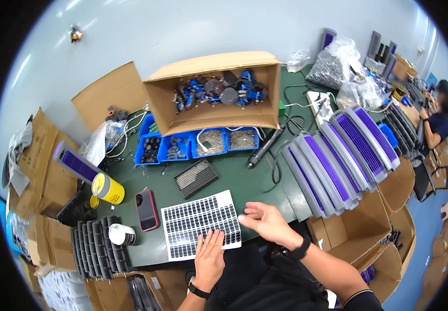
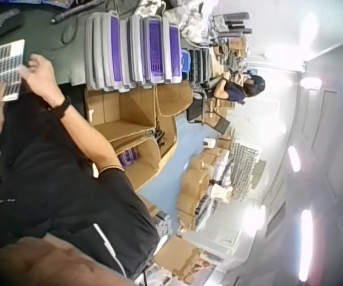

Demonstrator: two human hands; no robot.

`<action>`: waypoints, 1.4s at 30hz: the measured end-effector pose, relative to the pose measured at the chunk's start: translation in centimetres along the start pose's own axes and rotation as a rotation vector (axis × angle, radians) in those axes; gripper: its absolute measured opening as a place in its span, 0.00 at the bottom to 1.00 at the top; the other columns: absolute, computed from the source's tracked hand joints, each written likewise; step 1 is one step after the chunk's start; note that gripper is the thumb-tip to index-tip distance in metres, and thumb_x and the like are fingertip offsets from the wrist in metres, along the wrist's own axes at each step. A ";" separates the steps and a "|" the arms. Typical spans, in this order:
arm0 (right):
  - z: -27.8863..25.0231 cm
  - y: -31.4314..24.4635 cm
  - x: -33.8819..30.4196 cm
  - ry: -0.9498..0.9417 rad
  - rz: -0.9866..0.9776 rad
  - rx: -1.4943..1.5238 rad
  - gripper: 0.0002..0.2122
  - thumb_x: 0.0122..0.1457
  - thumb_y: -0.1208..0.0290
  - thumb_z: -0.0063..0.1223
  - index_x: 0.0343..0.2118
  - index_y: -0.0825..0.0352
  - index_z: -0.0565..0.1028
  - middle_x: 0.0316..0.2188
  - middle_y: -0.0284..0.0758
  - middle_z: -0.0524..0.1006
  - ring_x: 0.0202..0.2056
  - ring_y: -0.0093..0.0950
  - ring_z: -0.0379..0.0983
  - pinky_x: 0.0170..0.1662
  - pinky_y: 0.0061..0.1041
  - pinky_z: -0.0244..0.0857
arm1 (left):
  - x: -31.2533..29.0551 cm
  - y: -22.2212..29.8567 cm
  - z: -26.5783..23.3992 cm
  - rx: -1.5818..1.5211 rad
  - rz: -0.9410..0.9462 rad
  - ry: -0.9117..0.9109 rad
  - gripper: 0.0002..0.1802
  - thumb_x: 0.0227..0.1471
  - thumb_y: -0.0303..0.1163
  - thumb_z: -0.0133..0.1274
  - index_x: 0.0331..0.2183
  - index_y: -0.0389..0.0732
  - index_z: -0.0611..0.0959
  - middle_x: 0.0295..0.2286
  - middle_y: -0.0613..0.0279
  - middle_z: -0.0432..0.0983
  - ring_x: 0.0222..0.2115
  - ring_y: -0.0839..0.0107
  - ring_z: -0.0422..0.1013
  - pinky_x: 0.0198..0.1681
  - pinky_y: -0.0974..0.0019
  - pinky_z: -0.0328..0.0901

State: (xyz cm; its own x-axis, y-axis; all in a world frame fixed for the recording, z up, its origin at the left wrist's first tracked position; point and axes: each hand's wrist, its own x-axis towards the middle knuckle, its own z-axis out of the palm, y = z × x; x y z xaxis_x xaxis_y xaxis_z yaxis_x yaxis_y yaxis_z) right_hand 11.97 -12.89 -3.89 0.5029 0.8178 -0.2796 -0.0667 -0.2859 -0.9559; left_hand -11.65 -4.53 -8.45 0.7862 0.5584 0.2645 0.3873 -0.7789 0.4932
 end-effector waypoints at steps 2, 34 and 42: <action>1.1 -0.7 1.8 -0.029 0.246 0.286 0.30 0.64 0.61 0.69 0.56 0.86 0.74 0.43 0.49 0.84 0.43 0.30 0.83 0.46 0.32 0.80 | 0.0 0.1 0.1 -0.110 -0.040 0.071 0.27 0.58 0.28 0.63 0.59 0.37 0.82 0.60 0.44 0.76 0.64 0.48 0.70 0.70 0.41 0.57; 5.7 3.4 5.5 -0.158 -0.224 -0.039 0.19 0.69 0.56 0.59 0.31 0.71 0.82 0.16 0.30 0.72 0.22 0.18 0.68 0.25 0.30 0.60 | 14.4 -3.0 -4.3 -0.447 -0.037 -0.193 0.11 0.54 0.20 0.63 0.41 0.36 0.89 0.35 0.54 0.84 0.36 0.60 0.80 0.43 0.61 0.73; 5.3 1.8 7.7 -0.193 0.138 0.303 0.18 0.75 0.59 0.47 0.43 0.71 0.81 0.27 0.31 0.79 0.24 0.21 0.76 0.27 0.27 0.74 | 14.2 -2.8 -4.3 -0.283 0.074 -0.178 0.08 0.56 0.22 0.62 0.39 0.36 0.89 0.33 0.49 0.83 0.35 0.51 0.80 0.41 0.56 0.73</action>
State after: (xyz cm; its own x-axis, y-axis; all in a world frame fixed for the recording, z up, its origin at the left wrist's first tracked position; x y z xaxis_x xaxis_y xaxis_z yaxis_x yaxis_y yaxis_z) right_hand 11.13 -4.47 -8.20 0.3018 0.8693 -0.3915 -0.3883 -0.2629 -0.8832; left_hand -3.62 6.84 -2.55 0.8884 0.4258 0.1718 0.1970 -0.6915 0.6950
